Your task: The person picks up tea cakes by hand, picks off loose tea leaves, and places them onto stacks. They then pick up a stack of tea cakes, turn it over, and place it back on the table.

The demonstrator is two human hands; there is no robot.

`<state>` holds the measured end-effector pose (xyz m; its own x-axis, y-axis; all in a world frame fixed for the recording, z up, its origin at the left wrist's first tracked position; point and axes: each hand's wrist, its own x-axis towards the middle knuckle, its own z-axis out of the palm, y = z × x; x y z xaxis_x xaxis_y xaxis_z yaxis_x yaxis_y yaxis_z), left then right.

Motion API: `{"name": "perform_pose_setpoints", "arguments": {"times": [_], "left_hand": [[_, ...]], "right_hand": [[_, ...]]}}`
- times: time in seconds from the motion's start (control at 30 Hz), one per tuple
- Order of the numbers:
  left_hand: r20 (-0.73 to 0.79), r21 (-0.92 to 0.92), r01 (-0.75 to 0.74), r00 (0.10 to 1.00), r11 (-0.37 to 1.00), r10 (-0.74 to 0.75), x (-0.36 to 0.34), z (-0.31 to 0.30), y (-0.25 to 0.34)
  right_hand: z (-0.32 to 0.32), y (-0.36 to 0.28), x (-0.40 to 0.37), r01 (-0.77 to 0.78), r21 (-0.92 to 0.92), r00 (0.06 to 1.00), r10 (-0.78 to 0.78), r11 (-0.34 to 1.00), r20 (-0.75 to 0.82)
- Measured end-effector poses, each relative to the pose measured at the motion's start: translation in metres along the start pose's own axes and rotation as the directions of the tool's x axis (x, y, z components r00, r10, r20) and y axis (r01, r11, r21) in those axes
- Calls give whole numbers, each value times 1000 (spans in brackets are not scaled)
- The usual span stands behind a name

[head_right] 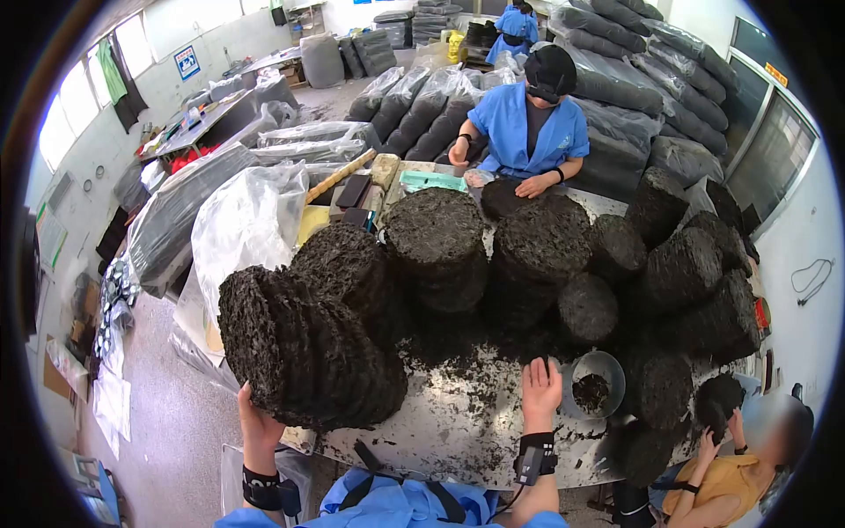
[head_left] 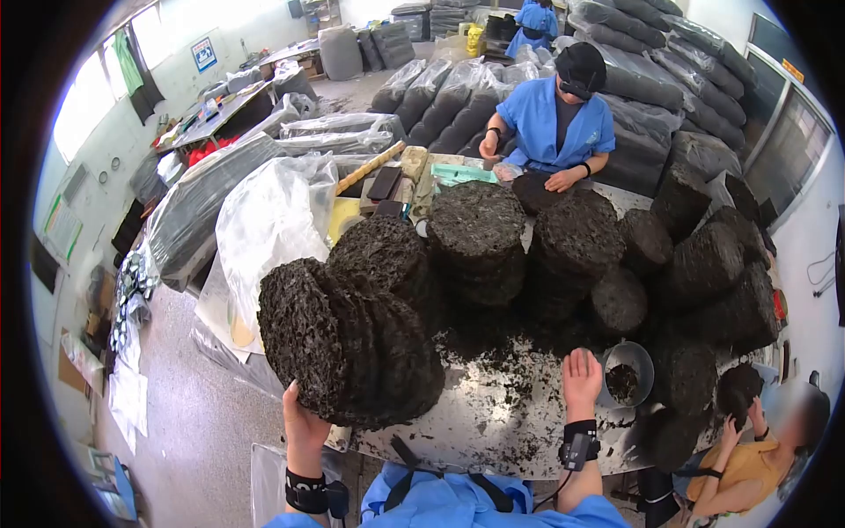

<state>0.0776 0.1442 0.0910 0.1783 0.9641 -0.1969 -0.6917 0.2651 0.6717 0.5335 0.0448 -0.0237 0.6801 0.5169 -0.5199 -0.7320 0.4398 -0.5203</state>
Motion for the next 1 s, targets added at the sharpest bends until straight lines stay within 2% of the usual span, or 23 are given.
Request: {"name": "perform_pose_setpoints", "arguments": {"times": [0.03, 0.1, 0.17, 0.23, 0.3, 0.33, 0.37, 0.43, 0.5, 0.53, 0.57, 0.63, 0.67, 0.7, 0.77, 0.83, 0.9, 0.93, 0.97, 1.0], "left_hand": [[-16, 0, 6, 1000, 1000, -6, 2, 1, -1], [4, 26, 30, 1000, 999, -30, 2, 4, 4], [-50, 64, 45, 998, 997, -42, -4, 1, 12], [-104, 63, 69, 993, 996, -62, -9, -6, 16], [-134, 103, 85, 988, 991, -71, -16, -14, 20], [-142, 114, 116, 985, 987, -100, -20, -19, 22], [-142, 122, 146, 982, 982, -129, -24, -27, 25], [-178, 120, 137, 977, 983, -115, -33, -51, 29], [-193, 120, 145, 974, 982, -120, -46, -74, 36], [-158, 110, 130, 981, 985, -112, -53, -86, 40], [-116, 97, 120, 987, 988, -109, -58, -96, 45], [-112, 117, 143, 985, 983, -130, -68, -111, 51], [-133, 126, 166, 980, 978, -149, -73, -124, 51], [-150, 133, 190, 974, 973, -169, -76, -134, 47], [-97, 99, 219, 973, 971, -210, -73, -151, 27], [-138, 30, 258, 958, 966, -252, -63, -175, -6], [-301, 83, 253, 929, 964, -218, -55, -175, -49], [-166, -74, 433, 883, 898, -440, -39, -190, -68], [-129, -76, 461, 875, 884, -467, -27, -184, -80], [-157, -54, 520, 839, 853, -521, -20, -170, -89]], "right_hand": [[-4, -4, -6, -72, -41, 997, 71, 997, -39], [-15, 33, -13, -137, -340, 971, 194, 930, 140], [8, 74, -38, -345, -521, 862, 483, 781, 154], [24, 120, -50, -427, -623, 771, 624, 655, 128], [13, 174, -29, -216, -803, 808, 563, 555, 172], [5, 197, -12, -102, -837, 827, 513, 537, 229], [2, 215, -3, -105, -837, 844, 493, 538, 211], [-40, 270, 46, -142, -916, 871, 488, 375, 64], [-54, 294, 54, -69, -894, 879, 451, 443, 155], [-53, 294, 52, -260, -823, 784, 608, 505, 126], [-57, 291, 46, -260, -825, 784, 608, 501, 122], [-27, 251, -5, -428, -732, 649, 743, 531, 160], [-25, 236, -16, -560, -637, 524, 822, 529, 222], [-22, 217, -27, -545, -640, 543, 810, 541, 223], [-17, 177, -47, -595, -522, 553, 782, 612, 287], [-37, 131, -41, -501, -557, 616, 725, 663, 309], [-55, 67, -36, -431, -587, 701, 664, 686, 261], [-57, 35, -38, -378, -601, 755, 610, 705, 241], [-54, 3, -47, -323, -615, 806, 550, 719, 220], [-50, -24, -52, -314, -625, 815, 540, 715, 208]]}}
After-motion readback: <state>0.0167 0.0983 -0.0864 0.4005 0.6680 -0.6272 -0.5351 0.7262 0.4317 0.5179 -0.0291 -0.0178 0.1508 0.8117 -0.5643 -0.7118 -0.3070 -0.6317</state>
